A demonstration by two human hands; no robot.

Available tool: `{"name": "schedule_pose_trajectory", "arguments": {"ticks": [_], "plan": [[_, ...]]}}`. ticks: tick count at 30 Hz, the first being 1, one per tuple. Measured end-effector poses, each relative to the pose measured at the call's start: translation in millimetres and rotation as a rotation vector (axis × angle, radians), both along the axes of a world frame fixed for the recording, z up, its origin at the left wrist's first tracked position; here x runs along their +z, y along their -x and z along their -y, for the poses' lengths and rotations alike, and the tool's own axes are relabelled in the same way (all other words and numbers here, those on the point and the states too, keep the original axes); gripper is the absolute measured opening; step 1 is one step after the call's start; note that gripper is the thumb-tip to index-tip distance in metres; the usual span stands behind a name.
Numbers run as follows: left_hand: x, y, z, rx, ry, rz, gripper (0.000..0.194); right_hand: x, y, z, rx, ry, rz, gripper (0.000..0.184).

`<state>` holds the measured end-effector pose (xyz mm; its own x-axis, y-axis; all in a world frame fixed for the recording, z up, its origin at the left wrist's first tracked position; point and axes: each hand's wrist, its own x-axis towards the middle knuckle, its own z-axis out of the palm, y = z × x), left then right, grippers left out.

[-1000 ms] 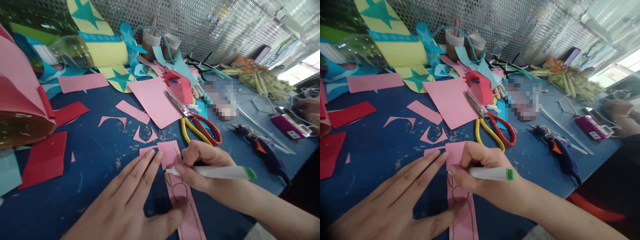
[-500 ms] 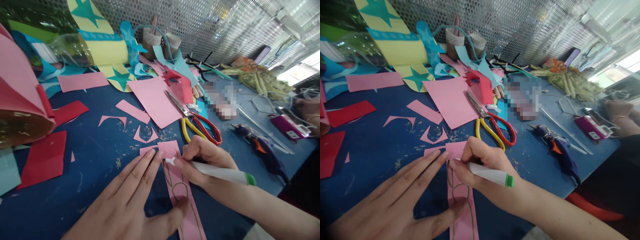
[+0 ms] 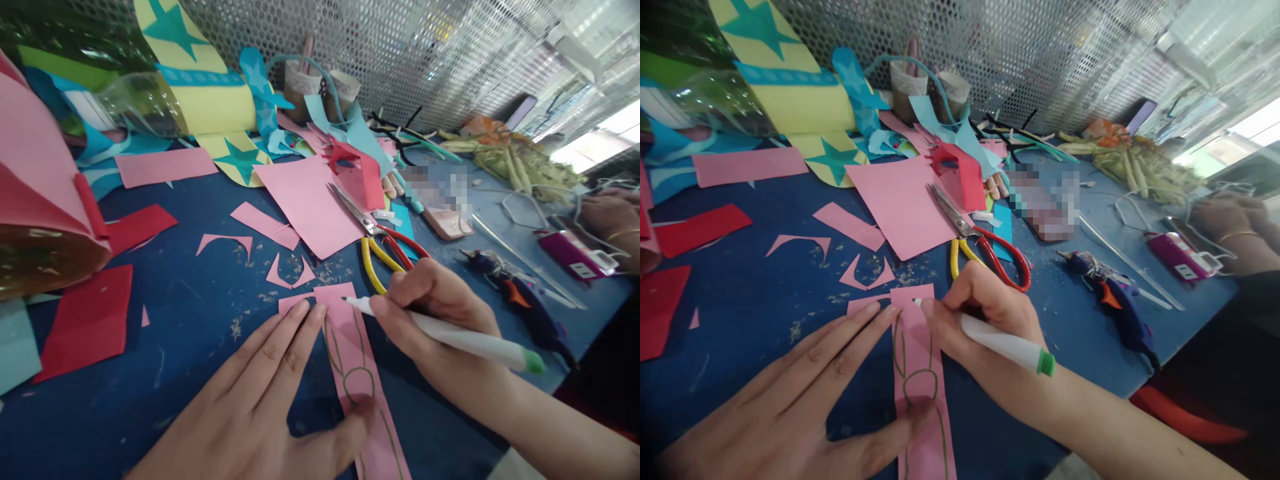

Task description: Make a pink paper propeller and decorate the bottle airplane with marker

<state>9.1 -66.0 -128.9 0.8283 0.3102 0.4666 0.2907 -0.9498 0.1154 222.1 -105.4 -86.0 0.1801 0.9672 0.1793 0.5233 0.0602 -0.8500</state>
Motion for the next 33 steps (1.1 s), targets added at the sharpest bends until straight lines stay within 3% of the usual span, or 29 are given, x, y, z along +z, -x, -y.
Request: {"name": "schedule_pose_trajectory", "arguments": {"ticks": [8, 16, 33], "plan": [[0.6, -1.0, -0.7, -0.001, -0.037, 0.027, 0.042, 1.8, -0.1, -6.7, 0.087, 0.073, 0.028, 0.027], [-2.7, 0.2, 3.1, 0.068, 0.002, 0.013, 0.041, 0.6, 1.3, -7.0, 0.081, 0.107, 0.041, 0.027], [1.0, -4.4, 4.5, 0.02, 0.013, 0.027, 0.049, -1.9, -3.2, -9.1, 0.025, 0.004, 0.264, 0.026]]}}
